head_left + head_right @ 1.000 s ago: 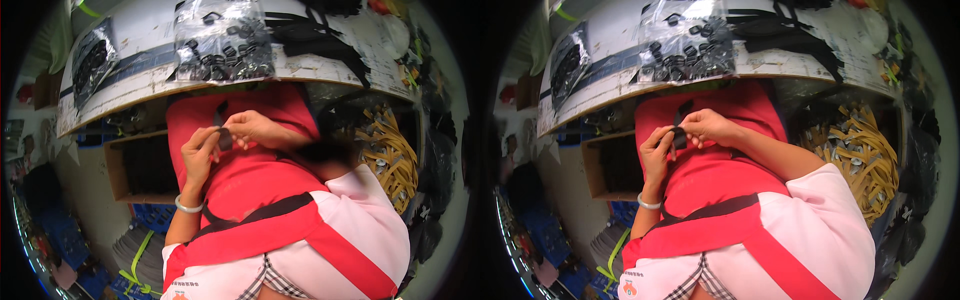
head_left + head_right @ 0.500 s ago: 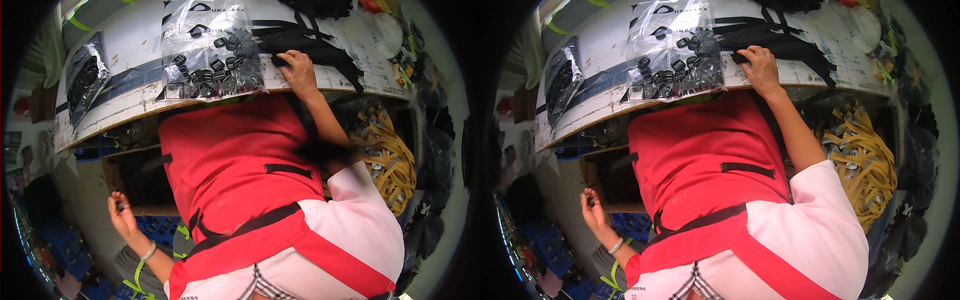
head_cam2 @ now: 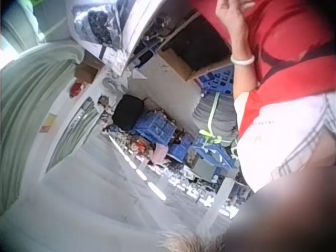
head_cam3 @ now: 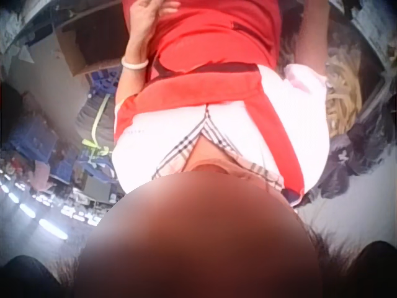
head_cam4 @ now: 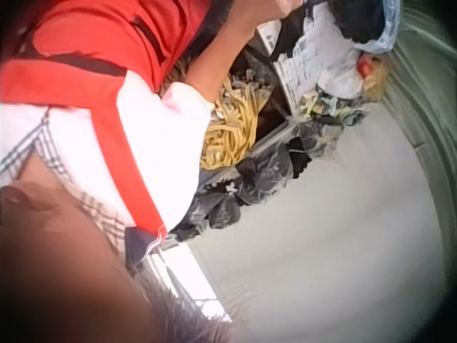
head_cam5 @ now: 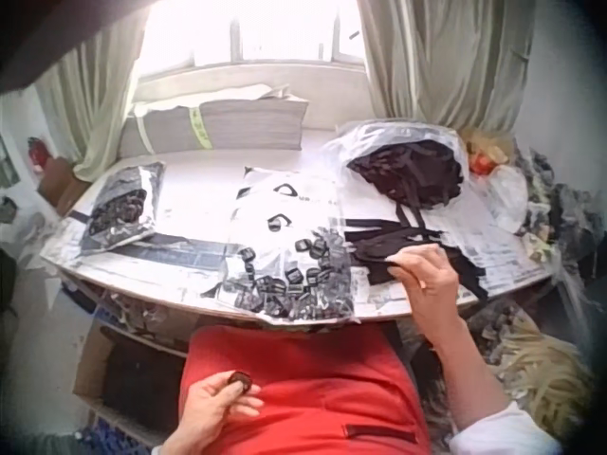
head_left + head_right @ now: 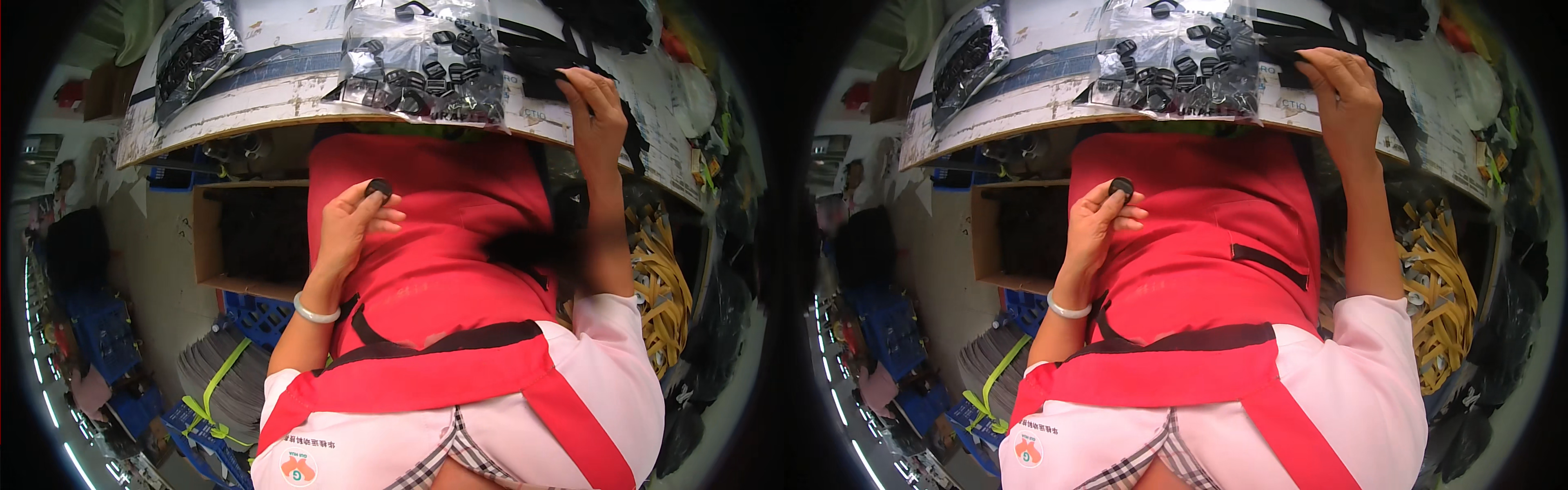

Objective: Threading black straps through plastic buckles and organizing them on a workbench.

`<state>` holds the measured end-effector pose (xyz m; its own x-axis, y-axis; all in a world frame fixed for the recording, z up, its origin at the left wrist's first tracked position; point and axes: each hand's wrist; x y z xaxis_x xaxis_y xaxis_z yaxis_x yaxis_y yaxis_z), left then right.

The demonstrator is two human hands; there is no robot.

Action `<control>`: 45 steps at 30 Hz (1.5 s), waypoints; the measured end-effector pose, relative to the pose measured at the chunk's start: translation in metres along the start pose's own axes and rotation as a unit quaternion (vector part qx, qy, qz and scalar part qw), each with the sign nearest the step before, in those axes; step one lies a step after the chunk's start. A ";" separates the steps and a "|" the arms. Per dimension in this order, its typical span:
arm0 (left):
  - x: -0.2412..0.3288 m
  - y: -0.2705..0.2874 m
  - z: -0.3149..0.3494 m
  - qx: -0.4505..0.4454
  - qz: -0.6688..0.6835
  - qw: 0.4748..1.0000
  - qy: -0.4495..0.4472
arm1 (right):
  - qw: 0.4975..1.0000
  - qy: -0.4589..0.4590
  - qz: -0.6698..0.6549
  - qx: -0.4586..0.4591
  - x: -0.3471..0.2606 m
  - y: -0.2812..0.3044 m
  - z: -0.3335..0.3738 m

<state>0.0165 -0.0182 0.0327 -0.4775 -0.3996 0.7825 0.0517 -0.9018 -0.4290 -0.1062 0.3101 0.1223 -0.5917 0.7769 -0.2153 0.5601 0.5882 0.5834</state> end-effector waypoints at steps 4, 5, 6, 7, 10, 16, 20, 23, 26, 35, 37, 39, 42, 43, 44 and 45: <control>-0.002 -0.007 -0.003 -0.035 -0.019 0.999 -0.002 | 0.995 0.063 -0.027 -0.076 -0.027 -0.024 0.005; -0.004 -0.008 -0.004 -0.040 -0.026 0.999 0.007 | 0.990 0.010 -0.085 -0.115 -0.015 -0.040 0.018; -0.006 -0.006 -0.003 -0.040 -0.034 0.999 0.015 | 0.978 -0.056 -0.134 -0.146 -0.004 -0.054 0.034; -0.009 -0.004 -0.002 -0.040 -0.033 0.999 0.012 | 0.971 -0.096 -0.159 -0.152 0.001 -0.065 0.048; -0.015 0.006 0.002 -0.040 -0.016 0.999 0.019 | 0.954 -0.166 -0.206 -0.139 0.003 -0.066 0.053; -0.019 0.008 -0.001 -0.029 0.014 0.999 0.035 | 0.936 -0.202 -0.261 -0.126 0.020 -0.071 0.058; -0.021 0.005 -0.004 -0.032 -0.018 0.999 0.030 | 0.904 -0.300 -0.270 -0.143 0.019 -0.069 0.058; -0.022 0.005 -0.002 -0.040 -0.051 0.998 0.027 | 0.899 -0.306 -0.272 -0.155 0.013 -0.070 0.051; -0.019 -0.002 0.000 -0.006 -0.061 0.998 0.022 | 0.936 -0.232 -0.232 -0.129 0.016 -0.074 0.044; -0.012 -0.017 -0.004 0.032 -0.040 0.993 -0.104 | 0.983 -0.073 -0.021 0.170 0.017 -0.046 -0.019; -0.011 -0.015 0.001 0.042 -0.057 0.991 -0.112 | 0.977 -0.069 -0.100 0.175 -0.029 -0.014 -0.038; -0.012 -0.018 0.002 0.042 -0.065 0.990 -0.122 | 0.973 -0.121 -0.188 0.058 -0.091 0.025 -0.046; -0.010 -0.021 0.005 0.045 -0.132 0.982 -0.128 | 0.915 -0.043 -0.293 -0.275 -0.142 0.040 -0.030; -0.007 -0.029 0.005 0.046 -0.166 0.973 -0.153 | 0.871 -0.088 -0.351 -0.332 -0.146 0.027 -0.015; -0.007 -0.033 0.004 0.042 -0.167 0.973 -0.152 | 0.818 -0.132 -0.406 -0.385 -0.148 0.010 0.006; -0.006 -0.034 0.004 0.036 -0.182 0.970 -0.155 | 0.803 -0.196 -0.408 -0.388 -0.147 -0.007 0.026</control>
Point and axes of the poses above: each hand's wrist, its own z-axis away from the middle knuckle, its own y-axis out of the back of the hand, x = y × z, and after that the axes turned 4 degrees about y, right-handed
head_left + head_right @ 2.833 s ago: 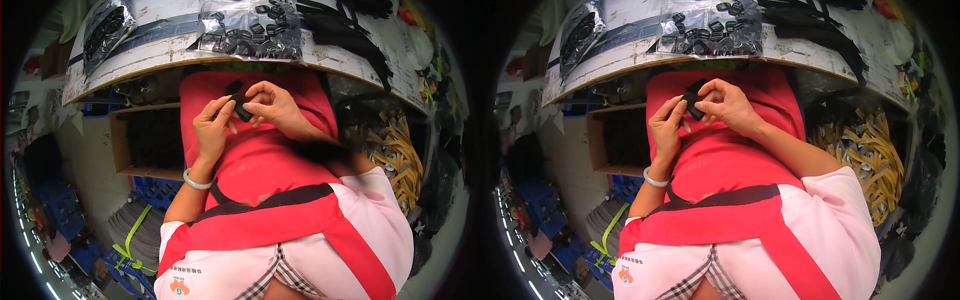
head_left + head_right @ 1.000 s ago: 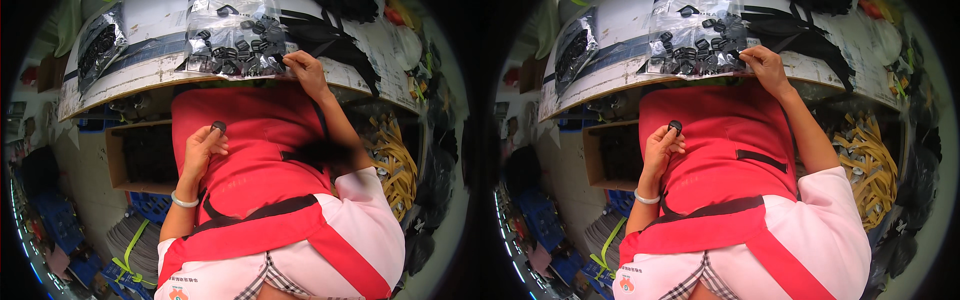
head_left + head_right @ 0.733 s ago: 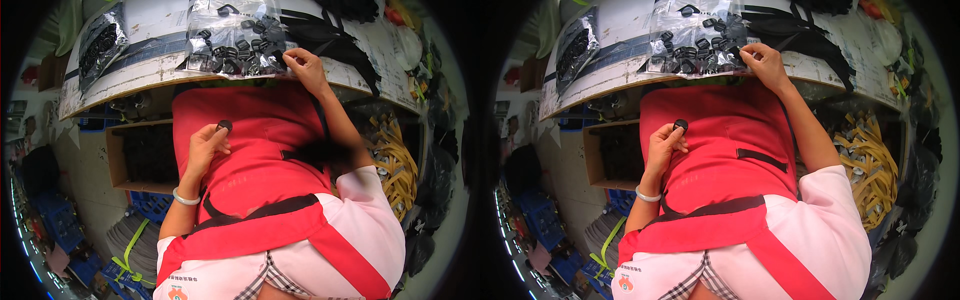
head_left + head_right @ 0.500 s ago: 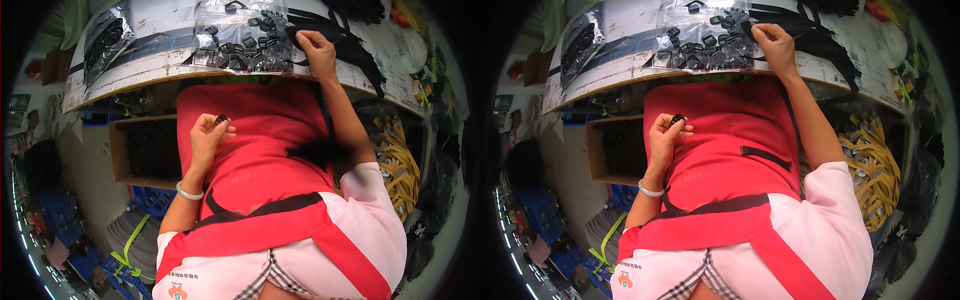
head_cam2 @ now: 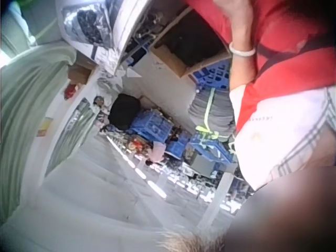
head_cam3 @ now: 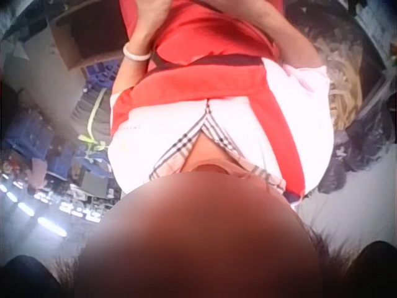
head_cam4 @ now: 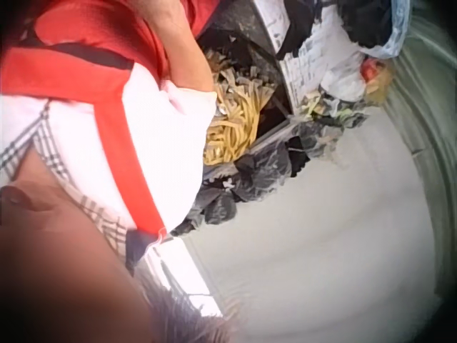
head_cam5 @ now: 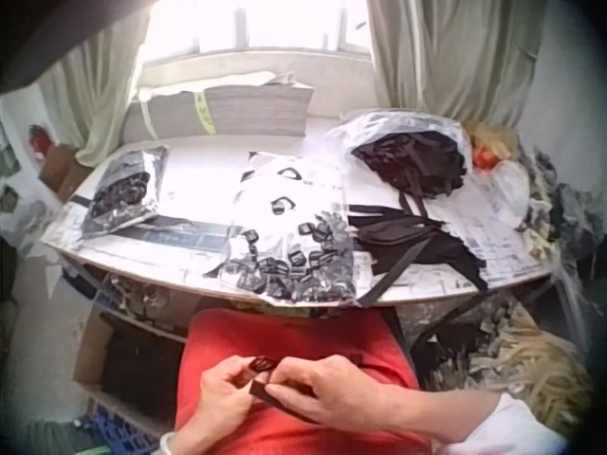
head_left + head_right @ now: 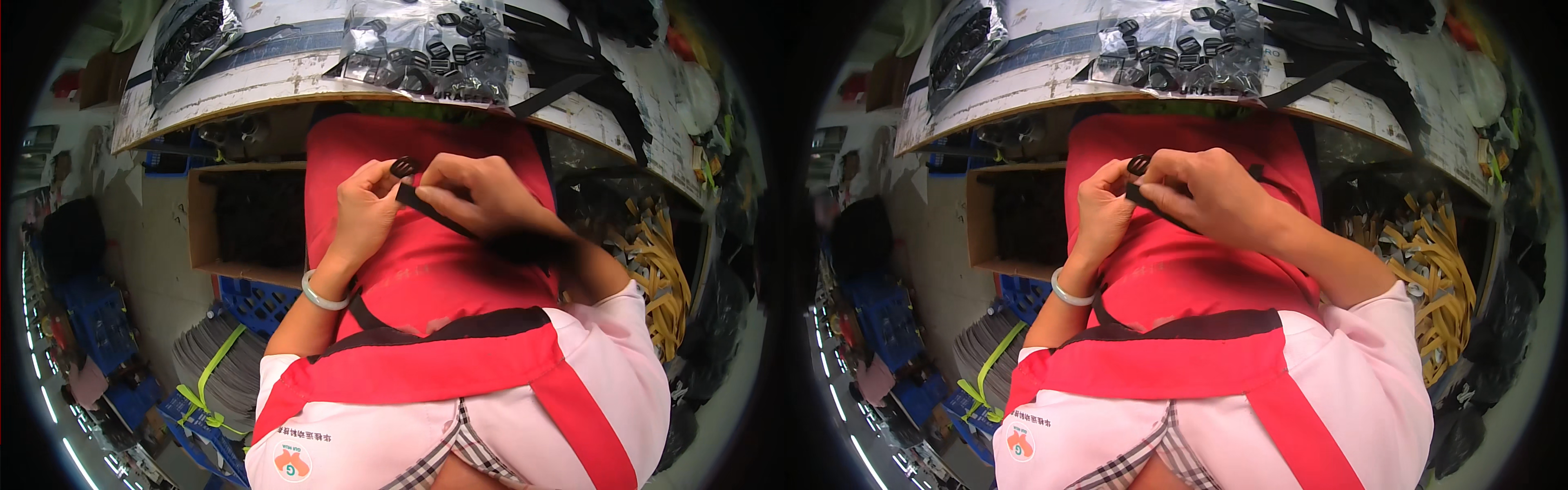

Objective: Threading black straps through plastic buckles and organizing them on a workbench.

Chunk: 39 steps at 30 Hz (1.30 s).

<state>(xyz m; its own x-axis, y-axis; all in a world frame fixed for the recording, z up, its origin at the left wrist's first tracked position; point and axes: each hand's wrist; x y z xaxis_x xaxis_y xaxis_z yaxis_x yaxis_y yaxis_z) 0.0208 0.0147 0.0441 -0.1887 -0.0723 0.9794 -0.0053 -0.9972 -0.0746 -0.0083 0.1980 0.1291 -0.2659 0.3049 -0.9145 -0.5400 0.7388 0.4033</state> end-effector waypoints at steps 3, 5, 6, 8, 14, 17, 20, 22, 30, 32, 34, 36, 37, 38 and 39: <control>0.001 0.002 0.004 0.009 -0.037 0.999 -0.009 | 0.980 -0.131 -0.148 0.032 0.039 -0.020 -0.006; -0.001 0.007 0.004 -0.006 -0.090 0.996 -0.023 | 0.975 -0.148 -0.164 0.038 0.045 -0.023 -0.009; -0.001 0.008 0.005 -0.005 -0.091 0.996 -0.022 | 0.971 -0.152 -0.181 0.043 0.049 -0.025 -0.010; -0.001 0.006 0.005 0.004 -0.071 0.997 -0.019 | 0.961 -0.163 -0.219 0.055 0.058 -0.029 -0.011; -0.002 0.001 0.000 0.052 -0.210 0.957 -0.192 | 0.877 -0.206 -0.421 0.107 0.051 -0.034 -0.010; -0.007 0.003 -0.001 0.041 -0.234 0.945 -0.226 | 0.880 -0.185 -0.416 0.137 0.057 -0.041 -0.013; -0.008 0.009 0.001 0.045 -0.127 0.986 -0.094 | 0.920 -0.151 -0.334 0.135 0.053 -0.040 -0.015; -0.004 0.009 0.003 0.042 -0.194 0.968 -0.156 | 0.915 -0.149 -0.355 0.125 0.059 -0.040 -0.015; -0.008 0.015 0.001 -0.055 0.231 0.965 0.114 | 0.896 -0.214 -0.387 0.029 0.072 -0.027 -0.013; -0.021 0.018 -0.002 -0.068 0.272 0.951 0.127 | 0.974 -0.001 -0.208 0.095 0.081 -0.040 -0.015; -0.027 0.015 -0.004 -0.046 0.305 0.940 0.147 | 0.979 0.051 -0.158 0.122 0.076 -0.041 -0.010; -0.020 0.012 -0.005 -0.016 0.249 0.964 0.095 | 0.967 0.167 -0.098 0.163 0.052 -0.039 -0.009; -0.015 0.010 -0.003 0.007 0.191 0.981 0.046 | 0.958 0.219 -0.055 0.177 0.041 -0.033 -0.006; -0.012 0.010 -0.003 0.009 0.192 0.980 0.046 | 0.964 0.165 -0.122 0.168 0.028 -0.029 -0.002; -0.009 0.010 -0.002 0.027 0.187 0.981 0.040 | 0.963 0.109 -0.187 0.158 0.019 -0.028 0.002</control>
Point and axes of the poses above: each hand's wrist, its own z-axis away from the middle knuckle, its own y-axis out of the back of the hand, x = y × z, and after that the axes turned 4 degrees about y, right-handed
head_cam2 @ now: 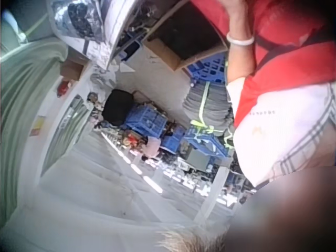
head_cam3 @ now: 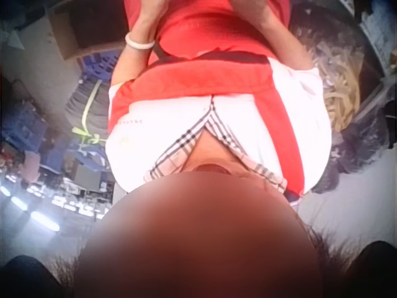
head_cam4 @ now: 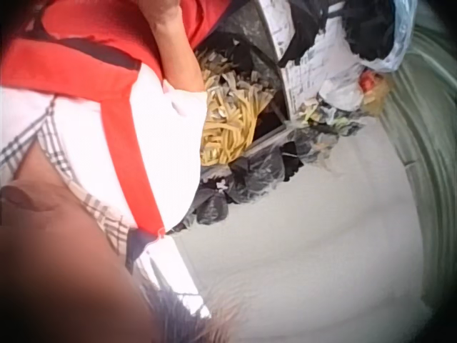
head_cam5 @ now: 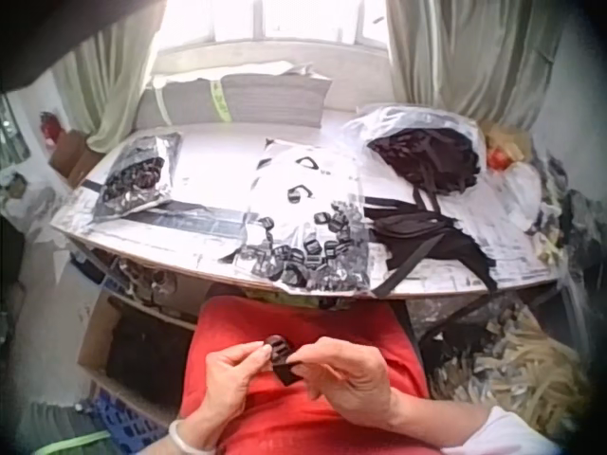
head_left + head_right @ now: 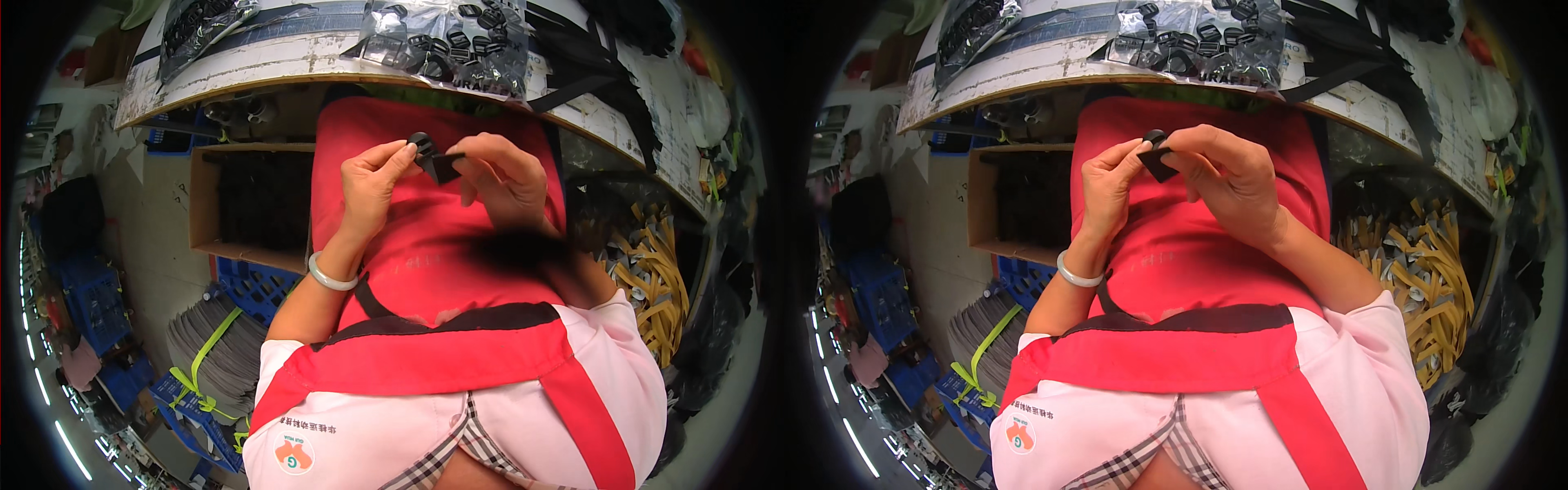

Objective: Threading black straps through plastic buckles and organizing them on a workbench.

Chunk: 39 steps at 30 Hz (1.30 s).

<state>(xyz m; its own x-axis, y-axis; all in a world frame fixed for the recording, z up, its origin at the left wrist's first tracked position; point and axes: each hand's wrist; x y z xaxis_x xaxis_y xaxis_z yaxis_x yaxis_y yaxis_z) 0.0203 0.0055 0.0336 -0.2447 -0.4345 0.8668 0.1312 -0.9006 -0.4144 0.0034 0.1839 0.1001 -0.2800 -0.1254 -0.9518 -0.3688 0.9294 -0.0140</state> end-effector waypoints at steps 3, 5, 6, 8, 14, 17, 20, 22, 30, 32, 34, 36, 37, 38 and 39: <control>0.002 -0.004 0.000 0.013 0.002 1.000 -0.018 | 0.969 -0.244 0.025 -0.015 0.008 0.003 -0.009; 0.002 -0.005 0.002 0.017 0.008 0.999 -0.026 | 0.964 -0.266 0.010 -0.004 0.017 0.003 -0.004; 0.004 -0.007 0.004 0.011 -0.024 0.998 -0.049 | 0.958 -0.286 -0.007 0.007 0.020 0.003 -0.003; 0.005 -0.006 0.005 0.008 -0.056 0.996 -0.072 | 0.961 -0.275 -0.016 0.014 0.023 0.001 -0.004; 0.003 -0.003 0.007 0.015 -0.161 0.973 -0.165 | 0.966 -0.254 -0.029 0.032 0.030 -0.002 0.001; 0.000 -0.004 0.009 -0.005 -0.220 0.949 -0.225 | 0.973 -0.220 -0.051 0.051 0.033 -0.009 0.002; -0.002 0.002 0.009 -0.001 -0.210 0.954 -0.216 | 0.952 -0.284 -0.111 0.035 0.032 -0.002 -0.005; -0.003 0.005 0.010 -0.050 -0.143 0.976 -0.157 | 0.900 -0.396 -0.174 -0.058 0.038 0.015 -0.009; 0.008 0.031 0.017 -0.072 0.051 0.996 0.031 | 0.906 -0.376 -0.104 -0.163 0.045 0.018 -0.024; 0.014 0.053 0.017 -0.044 0.138 0.989 0.020 | 0.902 -0.338 0.007 -0.268 0.059 0.006 -0.015; 0.032 0.078 0.021 -0.008 0.156 0.987 -0.023 | 0.918 -0.264 0.092 -0.281 0.072 0.003 -0.005; 0.052 0.099 0.032 0.075 0.102 0.989 -0.072 | 0.928 -0.263 0.102 -0.245 0.079 0.002 -0.002; 0.064 0.114 0.039 0.165 0.027 0.980 -0.105 | 0.935 -0.262 0.113 -0.212 0.081 0.003 -0.004; 0.076 0.132 0.044 0.247 -0.044 0.959 -0.135 | 0.933 -0.183 0.202 -0.236 0.078 0.007 -0.006; 0.086 0.160 0.051 0.302 -0.213 0.909 -0.193 | 0.930 -0.203 0.186 -0.243 0.079 0.008 -0.005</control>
Point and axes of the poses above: each hand's wrist, its own z-axis away from the middle knuckle, its own y-axis out of the back of the hand, x = y × z, and after that the axes turned 4 degrees about y, right-handed
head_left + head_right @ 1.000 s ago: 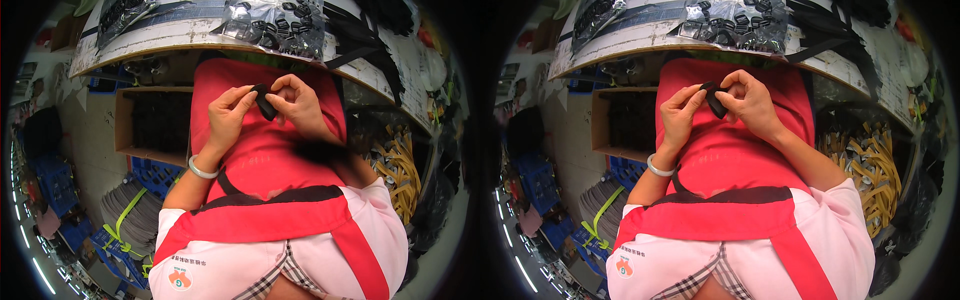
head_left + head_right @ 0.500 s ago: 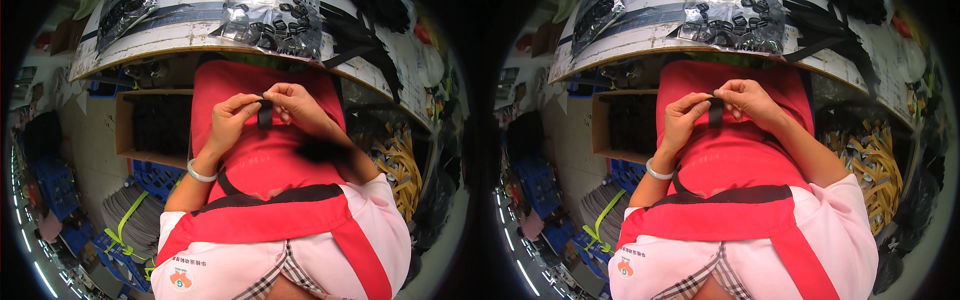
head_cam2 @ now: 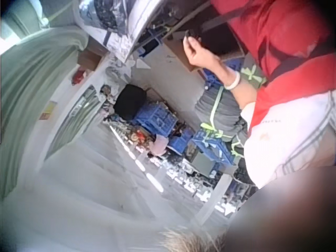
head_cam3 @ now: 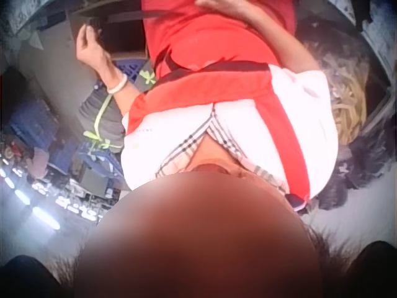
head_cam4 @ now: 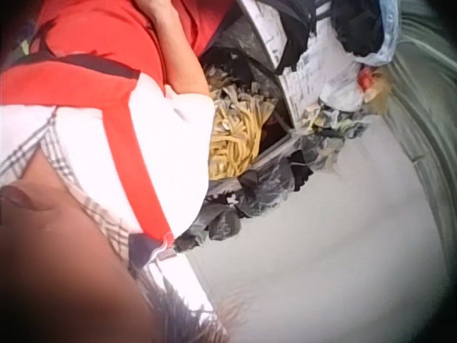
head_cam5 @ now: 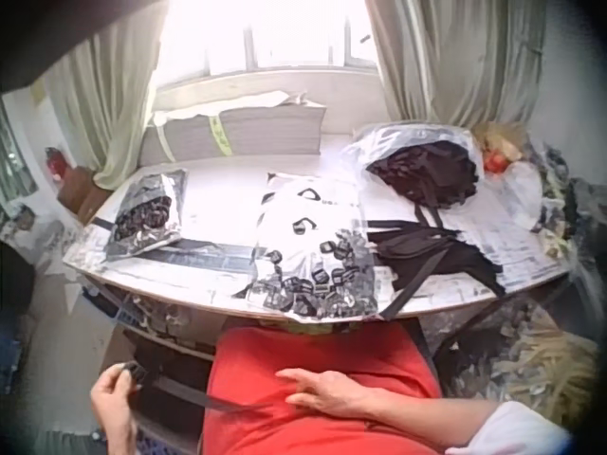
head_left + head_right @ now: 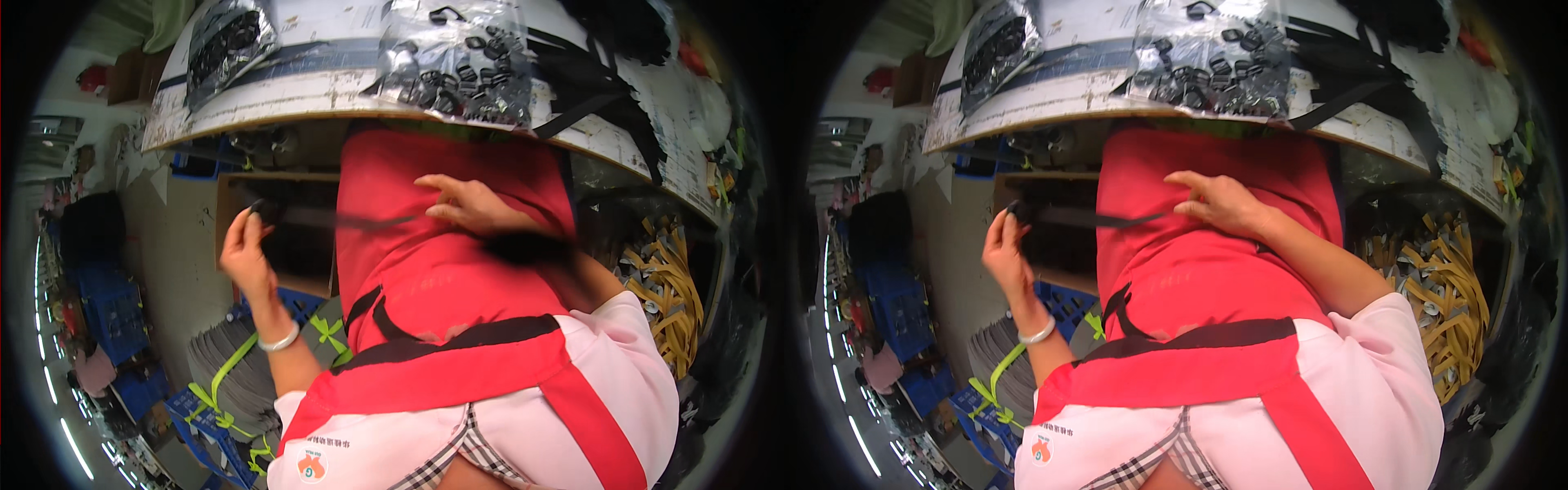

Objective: Threading black straps through plastic buckles and organizing them on a workbench.

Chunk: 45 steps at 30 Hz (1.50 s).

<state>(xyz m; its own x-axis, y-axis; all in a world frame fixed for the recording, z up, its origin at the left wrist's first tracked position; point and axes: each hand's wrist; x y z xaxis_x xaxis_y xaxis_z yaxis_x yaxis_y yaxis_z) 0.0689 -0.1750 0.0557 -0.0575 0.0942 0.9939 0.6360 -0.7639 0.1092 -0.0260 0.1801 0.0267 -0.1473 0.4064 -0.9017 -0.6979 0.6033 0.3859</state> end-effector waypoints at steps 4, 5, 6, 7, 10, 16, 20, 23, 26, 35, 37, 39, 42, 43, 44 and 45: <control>-0.001 0.016 -0.018 0.105 -0.298 0.938 -0.141 | 0.999 0.029 0.017 -0.037 0.021 -0.003 0.002; 0.001 -0.007 -0.020 0.047 -0.129 0.984 -0.117 | 0.999 0.006 0.003 -0.054 0.013 -0.002 0.002; 0.004 -0.029 -0.021 -0.032 -0.110 0.990 -0.077 | 0.998 -0.004 -0.002 -0.060 0.011 0.000 0.000; 0.023 -0.073 -0.014 -0.119 -0.051 0.991 -0.019 | 0.998 -0.019 -0.007 -0.063 0.014 0.003 0.001; 0.059 -0.180 -0.004 -0.316 -0.131 0.929 -0.142 | 0.998 0.010 -0.039 -0.049 0.027 0.003 0.002; 0.041 -0.354 -0.068 -0.336 -0.313 0.822 -0.336 | 0.982 -0.052 -0.171 -0.054 0.047 0.011 0.004; 0.014 -0.413 -0.119 -0.278 -0.451 0.805 -0.268 | 0.983 -0.048 -0.164 -0.060 0.055 0.021 0.002; 0.003 -0.432 -0.131 -0.243 -0.392 0.785 -0.412 | 0.984 -0.048 -0.161 -0.067 0.058 0.027 0.001; 0.025 -0.460 -0.104 -0.470 -0.443 0.739 -0.191 | 0.981 -0.055 -0.177 -0.056 0.071 0.030 0.004; 0.025 -0.454 -0.046 -0.446 -0.393 0.690 -0.414 | 0.984 -0.021 -0.164 -0.070 0.075 0.027 -0.011; 0.021 -0.448 -0.043 -0.405 -0.300 0.709 -0.493 | 0.983 -0.024 -0.167 -0.071 0.077 0.025 -0.012; 0.027 -0.445 -0.038 -0.467 -0.347 0.709 -0.399 | 0.981 -0.033 -0.178 -0.075 0.079 0.024 -0.013; 0.021 -0.443 -0.045 -0.446 -0.326 0.739 -0.385 | 0.977 -0.048 -0.194 -0.076 0.075 0.023 -0.012; 0.020 -0.442 -0.048 -0.441 -0.323 0.755 -0.363 | 0.977 -0.049 -0.192 -0.076 0.073 0.023 -0.011; 0.024 -0.438 -0.054 -0.451 -0.323 0.768 -0.322 | 0.979 -0.052 -0.183 -0.070 0.071 0.024 -0.009; 0.019 -0.436 -0.062 -0.407 -0.263 0.811 -0.327 | 0.981 -0.055 -0.175 -0.065 0.069 0.026 -0.008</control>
<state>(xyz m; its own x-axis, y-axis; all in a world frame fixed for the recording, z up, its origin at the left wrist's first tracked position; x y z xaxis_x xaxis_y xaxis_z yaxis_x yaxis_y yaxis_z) -0.2568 0.1201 0.0277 0.4343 0.6594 0.6137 -0.0775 -0.6514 0.7548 -0.0596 0.2181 -0.0270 0.1880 0.2665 -0.9453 -0.7771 0.6290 0.0228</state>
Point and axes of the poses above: each hand's wrist, its own z-axis away from the middle knuckle, its own y-axis out of the back of the hand, x = y × z, and after that the axes turned 4 degrees about y, right-handed
